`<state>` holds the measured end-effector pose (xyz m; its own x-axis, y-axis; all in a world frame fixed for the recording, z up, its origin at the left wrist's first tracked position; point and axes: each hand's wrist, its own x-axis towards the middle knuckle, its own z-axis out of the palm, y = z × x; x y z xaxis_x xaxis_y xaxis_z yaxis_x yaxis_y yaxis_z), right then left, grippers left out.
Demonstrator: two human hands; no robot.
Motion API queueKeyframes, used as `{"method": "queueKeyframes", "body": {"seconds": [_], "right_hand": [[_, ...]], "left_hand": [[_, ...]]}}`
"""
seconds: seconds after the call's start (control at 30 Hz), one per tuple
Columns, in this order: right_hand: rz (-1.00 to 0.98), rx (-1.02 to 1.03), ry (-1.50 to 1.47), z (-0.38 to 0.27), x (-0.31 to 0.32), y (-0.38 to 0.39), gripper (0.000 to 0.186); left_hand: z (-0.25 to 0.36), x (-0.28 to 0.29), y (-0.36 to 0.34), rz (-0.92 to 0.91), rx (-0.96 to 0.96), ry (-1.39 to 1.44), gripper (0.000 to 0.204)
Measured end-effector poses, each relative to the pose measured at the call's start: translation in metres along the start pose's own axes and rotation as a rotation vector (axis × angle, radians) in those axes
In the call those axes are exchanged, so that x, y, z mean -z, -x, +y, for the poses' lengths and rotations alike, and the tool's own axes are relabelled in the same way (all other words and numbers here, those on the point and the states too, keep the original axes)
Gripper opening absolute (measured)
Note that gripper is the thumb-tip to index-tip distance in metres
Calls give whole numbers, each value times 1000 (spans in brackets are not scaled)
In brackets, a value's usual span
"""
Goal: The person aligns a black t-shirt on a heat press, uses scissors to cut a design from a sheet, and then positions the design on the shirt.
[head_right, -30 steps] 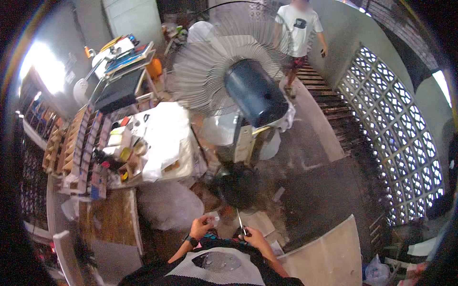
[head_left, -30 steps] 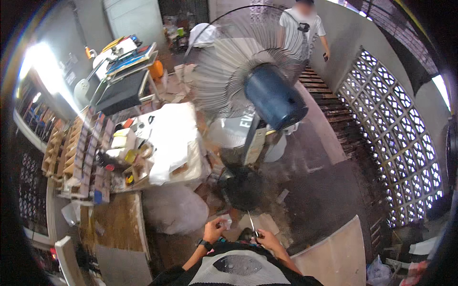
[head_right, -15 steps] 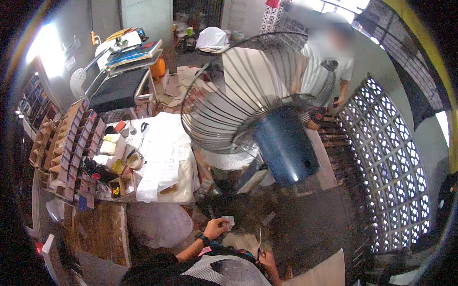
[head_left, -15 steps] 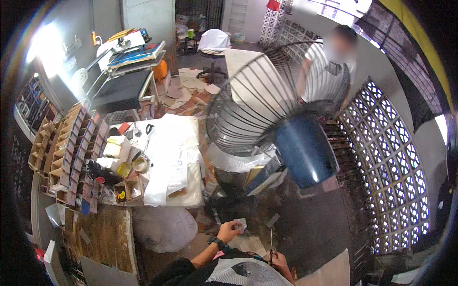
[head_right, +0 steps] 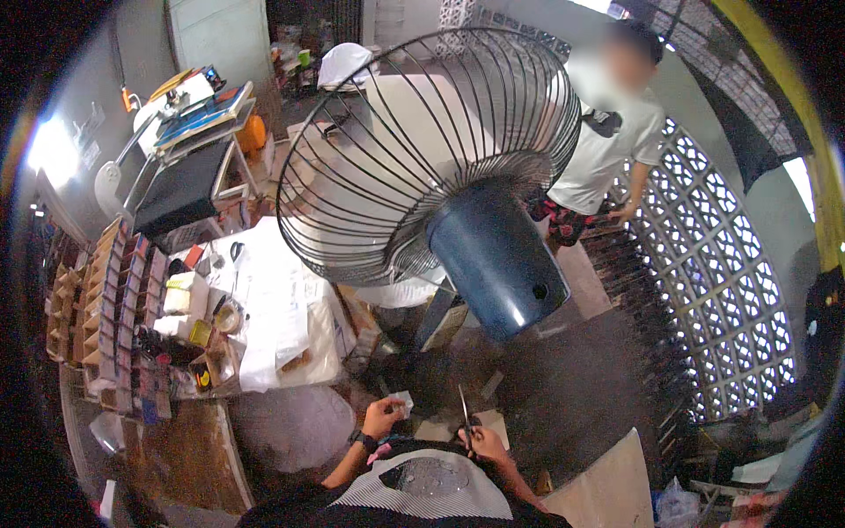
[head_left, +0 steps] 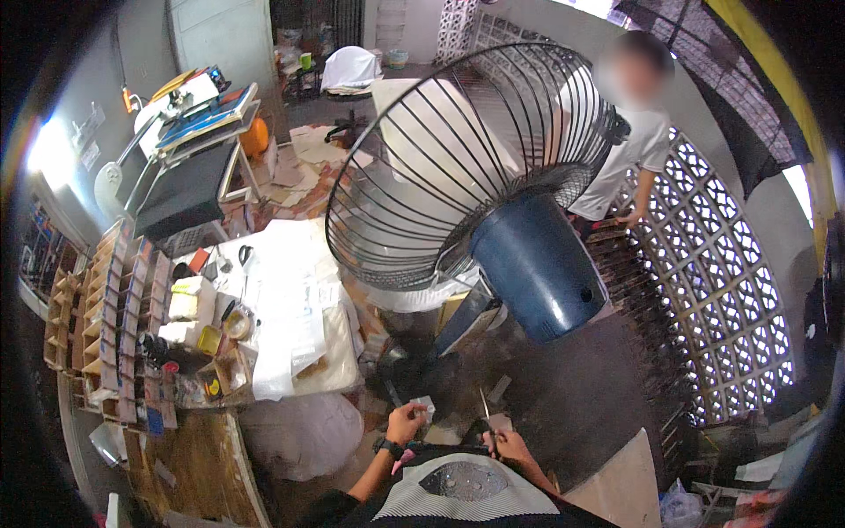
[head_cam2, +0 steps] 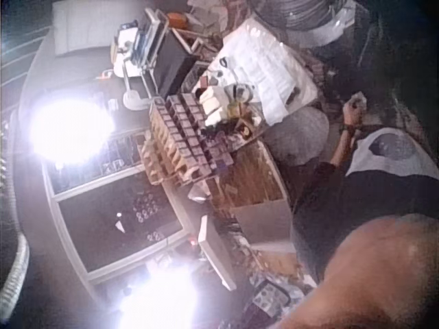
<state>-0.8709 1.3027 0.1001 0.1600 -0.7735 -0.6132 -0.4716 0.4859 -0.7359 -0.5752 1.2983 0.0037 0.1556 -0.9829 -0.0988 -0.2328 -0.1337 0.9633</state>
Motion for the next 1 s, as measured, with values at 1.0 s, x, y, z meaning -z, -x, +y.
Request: {"method": "queueKeyframes", "body": {"seconds": [1.0], "right_hand": [[250, 160, 63, 206, 199, -38, 36]], "left_hand": [[140, -257, -76, -405, -64, -320, 28]]}}
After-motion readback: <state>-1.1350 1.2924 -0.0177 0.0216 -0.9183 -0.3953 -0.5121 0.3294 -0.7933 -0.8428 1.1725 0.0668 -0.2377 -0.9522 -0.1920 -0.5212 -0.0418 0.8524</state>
